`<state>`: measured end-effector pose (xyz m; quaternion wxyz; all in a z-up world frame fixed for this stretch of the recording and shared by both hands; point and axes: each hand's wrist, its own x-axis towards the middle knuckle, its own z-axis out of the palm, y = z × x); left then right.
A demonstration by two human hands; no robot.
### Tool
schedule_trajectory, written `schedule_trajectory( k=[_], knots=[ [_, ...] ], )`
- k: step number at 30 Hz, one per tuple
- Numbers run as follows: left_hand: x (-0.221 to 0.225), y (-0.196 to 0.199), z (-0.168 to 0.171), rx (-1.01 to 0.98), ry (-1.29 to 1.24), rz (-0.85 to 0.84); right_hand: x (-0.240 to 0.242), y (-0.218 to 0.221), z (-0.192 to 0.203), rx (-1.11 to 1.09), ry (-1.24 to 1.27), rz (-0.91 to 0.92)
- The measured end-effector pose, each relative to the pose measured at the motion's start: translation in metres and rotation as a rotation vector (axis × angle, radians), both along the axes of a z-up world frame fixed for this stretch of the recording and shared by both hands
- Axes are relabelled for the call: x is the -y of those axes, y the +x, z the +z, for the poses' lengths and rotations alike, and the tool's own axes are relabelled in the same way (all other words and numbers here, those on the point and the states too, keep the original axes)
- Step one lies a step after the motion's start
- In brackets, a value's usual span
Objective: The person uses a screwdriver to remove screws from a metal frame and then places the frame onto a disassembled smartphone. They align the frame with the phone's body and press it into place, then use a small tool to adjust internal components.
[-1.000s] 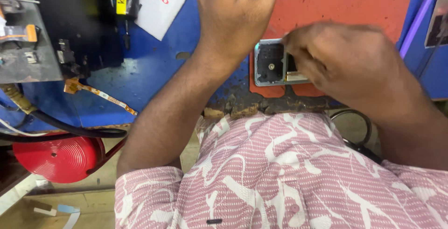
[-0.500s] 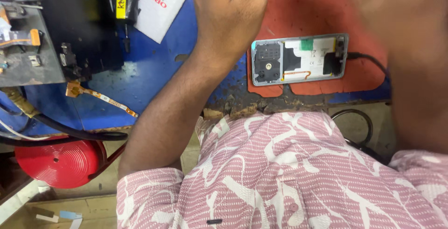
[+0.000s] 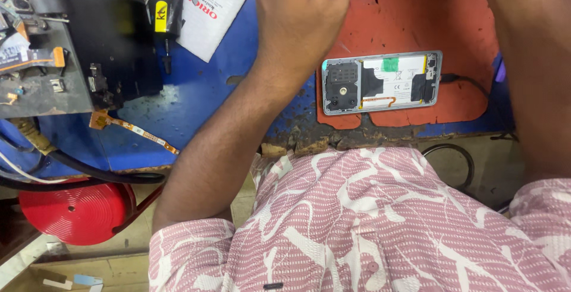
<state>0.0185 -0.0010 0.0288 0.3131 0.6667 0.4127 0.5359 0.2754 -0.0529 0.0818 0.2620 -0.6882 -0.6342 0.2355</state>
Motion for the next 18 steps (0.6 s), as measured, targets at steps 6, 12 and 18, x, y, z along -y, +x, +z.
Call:
schedule_trajectory(
  k=[6, 12, 18],
  knots=[
    [0.005, 0.014, 0.016, -0.016, -0.168, -0.203, 0.020, 0.013, -0.003, -0.316, 0.064, -0.067],
    [0.010, 0.023, 0.015, 0.040, -0.008, -0.398, 0.049, -0.001, 0.003, -0.558, 0.084, -0.082],
    [0.016, 0.024, 0.014, 0.135, -0.236, -0.477, 0.048, -0.019, 0.015, -0.713, 0.175, 0.025]
  ],
)
